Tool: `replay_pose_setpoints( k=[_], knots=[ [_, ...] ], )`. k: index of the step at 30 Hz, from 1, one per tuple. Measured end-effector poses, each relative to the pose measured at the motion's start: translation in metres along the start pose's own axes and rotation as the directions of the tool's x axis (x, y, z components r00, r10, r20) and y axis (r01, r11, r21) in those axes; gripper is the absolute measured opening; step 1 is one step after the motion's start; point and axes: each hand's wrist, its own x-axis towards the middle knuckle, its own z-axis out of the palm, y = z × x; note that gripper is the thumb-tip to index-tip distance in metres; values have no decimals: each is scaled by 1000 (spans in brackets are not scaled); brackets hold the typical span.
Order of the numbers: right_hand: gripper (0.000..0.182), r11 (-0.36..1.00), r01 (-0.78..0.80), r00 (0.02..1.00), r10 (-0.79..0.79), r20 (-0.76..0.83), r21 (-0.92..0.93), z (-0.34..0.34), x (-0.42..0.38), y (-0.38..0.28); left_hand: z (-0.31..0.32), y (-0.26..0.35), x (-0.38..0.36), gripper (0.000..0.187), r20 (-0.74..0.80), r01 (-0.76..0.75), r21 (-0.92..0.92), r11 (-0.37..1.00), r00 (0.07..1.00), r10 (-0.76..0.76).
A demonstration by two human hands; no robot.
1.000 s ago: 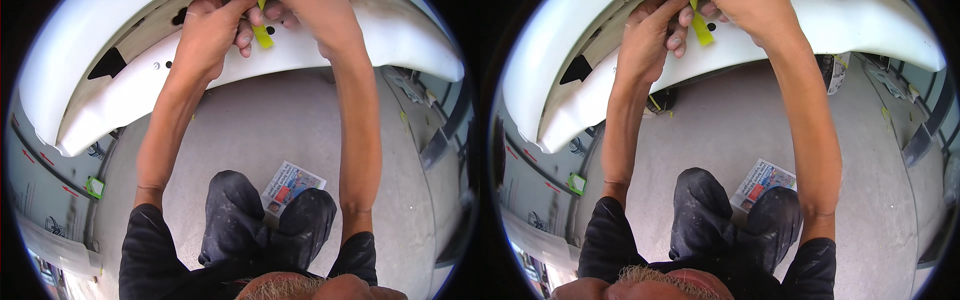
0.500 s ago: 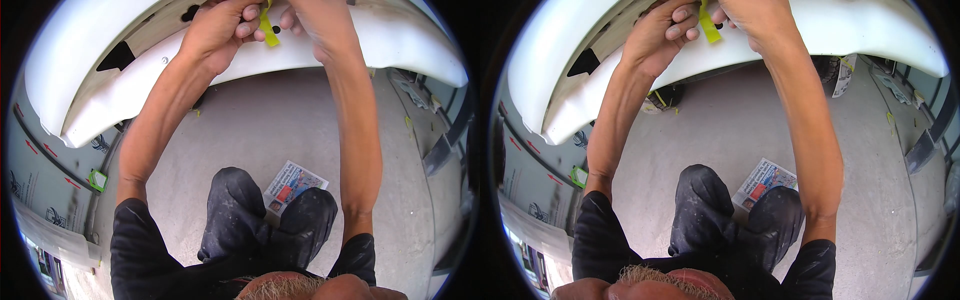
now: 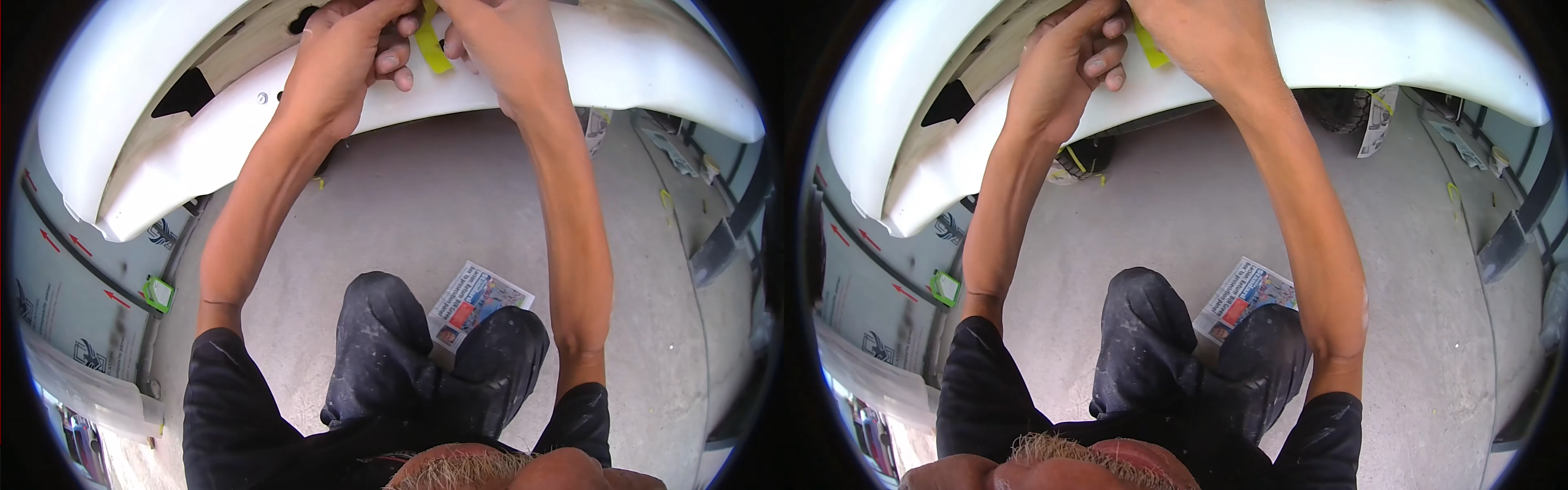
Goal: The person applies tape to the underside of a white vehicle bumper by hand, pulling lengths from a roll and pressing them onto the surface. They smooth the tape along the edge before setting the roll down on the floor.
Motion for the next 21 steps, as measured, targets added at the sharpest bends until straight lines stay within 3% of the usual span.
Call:
replay_pose_setpoints(
  k=[1,4,6,8,11,13,16,21],
  knots=[
    [20,1000,-25,999,24,45,16,-3,-2,-3,1,0,-3,21,-11,-21,59,998,1000,22],
    [20,993,-115,993,116,-29,32,0,1,-1,2,-4,-13,39,10,-220,350,911,973,231],
    [18,993,-109,994,108,12,49,-5,-1,0,-1,3,-20,47,37,-169,403,900,985,168],
    [16,994,-112,994,112,6,10,-6,0,-1,8,7,-25,50,-33,-121,424,897,988,149],
    [14,987,-155,987,152,-50,-45,-5,6,-5,26,-2,-25,48,-163,-103,420,902,969,187],
    [14,980,-197,979,198,-48,25,-7,8,-6,14,-14,-26,48,-90,-168,432,886,969,228],
    [14,969,-243,969,245,-36,51,-7,9,-8,8,-6,-25,41,-51,-128,510,851,983,178],
    [14,964,-244,969,246,-4,106,-11,10,-9,1,-22,-7,24,-33,-214,381,899,969,245]
  ],
)
